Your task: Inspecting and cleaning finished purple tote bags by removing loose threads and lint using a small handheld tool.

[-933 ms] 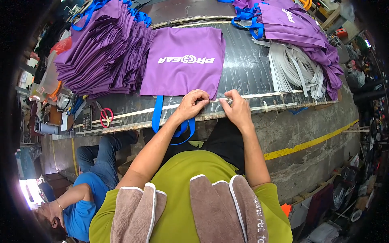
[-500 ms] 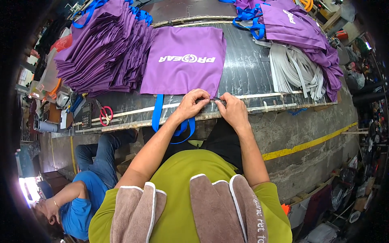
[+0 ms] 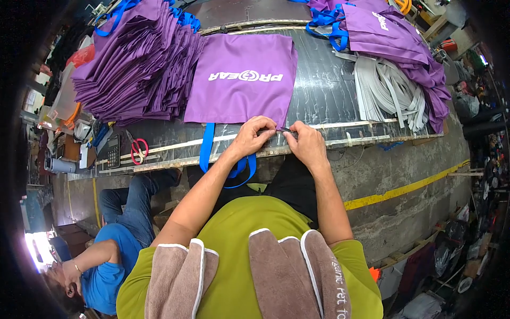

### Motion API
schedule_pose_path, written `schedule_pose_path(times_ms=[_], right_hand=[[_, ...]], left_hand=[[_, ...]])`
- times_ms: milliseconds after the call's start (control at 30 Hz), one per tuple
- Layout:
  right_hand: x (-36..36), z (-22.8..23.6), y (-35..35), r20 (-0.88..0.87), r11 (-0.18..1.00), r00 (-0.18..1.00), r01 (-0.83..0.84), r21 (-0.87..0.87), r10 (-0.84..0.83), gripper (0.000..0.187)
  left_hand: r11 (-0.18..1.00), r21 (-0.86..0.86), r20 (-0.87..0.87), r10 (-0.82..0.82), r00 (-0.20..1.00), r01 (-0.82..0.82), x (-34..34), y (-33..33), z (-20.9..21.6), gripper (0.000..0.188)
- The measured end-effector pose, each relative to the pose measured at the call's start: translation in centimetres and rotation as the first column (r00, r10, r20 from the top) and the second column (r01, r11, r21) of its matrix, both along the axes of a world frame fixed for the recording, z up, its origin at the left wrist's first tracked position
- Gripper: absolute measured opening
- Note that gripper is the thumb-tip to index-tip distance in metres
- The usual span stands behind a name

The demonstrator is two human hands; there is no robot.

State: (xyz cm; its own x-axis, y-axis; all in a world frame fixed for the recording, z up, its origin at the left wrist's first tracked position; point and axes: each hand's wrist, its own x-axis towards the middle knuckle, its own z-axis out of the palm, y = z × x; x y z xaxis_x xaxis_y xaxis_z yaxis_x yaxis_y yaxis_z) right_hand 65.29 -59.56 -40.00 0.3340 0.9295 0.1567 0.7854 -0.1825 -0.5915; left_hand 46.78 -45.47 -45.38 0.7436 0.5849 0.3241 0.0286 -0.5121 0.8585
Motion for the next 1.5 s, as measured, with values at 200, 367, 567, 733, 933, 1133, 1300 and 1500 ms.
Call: schedule_pose_path(times_ms=[200, 367, 567, 733, 933, 1133, 1300, 1500], right_hand=[[-0.1, 0.0, 0.0, 0.023, 1.0, 1.0, 0.015, 0.004, -0.015, 0.029], [-0.1, 0.3, -0.1, 0.027, 1.0, 1.0, 0.015, -0.007, -0.014, 0.029], [-0.2, 0.2, 0.0, 0.042, 1.0, 0.999, 0.009, 0.001, -0.009, 0.029], [-0.2, -1.3, 0.4, 0.022, 0.999, 0.999, 0.036, 0.04, -0.037, 0.029], [-1.0, -1.7, 0.7, -0.535, 0.916, 0.843, 0.251, 0.312, -0.049, 0.02], [0.5, -2.2, 0.1, -0.457, 0.945, 0.883, 0.234, 0.23, -0.108, 0.028], [-0.4, -2.1, -0.6, -0.31, 0.962, 0.941, 0.202, 0.185, -0.138, 0.043], [-0.1, -3.3, -0.8, -0.179, 0.976, 0.968, 0.193, 0.104, -0.173, 0.042]], left_hand=[[1.0, -0.006, 0.01, -0.001, 1.0, 0.001, 0.0, 0.0, -0.1, 0.013], [1.0, 0.004, 0.009, 0.005, 1.0, -0.005, 0.0, -0.1, 0.0, 0.013], [1.0, -0.006, 0.005, 0.004, 1.0, -0.004, -0.1, -0.2, 0.1, 0.014], [1.0, 0.009, 0.014, 0.0, 1.0, 0.0, 0.0, -0.2, 0.0, 0.013], [0.999, 0.039, 0.021, -0.001, 1.0, 0.0, -0.1, 0.0, -0.3, 0.015], [0.982, 0.111, -0.059, 0.163, 0.985, -0.156, 0.7, -2.0, 2.0, 0.023], [0.912, 0.325, -0.021, 0.27, 0.963, -0.249, 1.8, -2.9, 1.0, 0.024], [0.892, 0.35, 0.051, 0.285, 0.957, -0.285, 2.0, -2.7, 0.3, 0.014]])
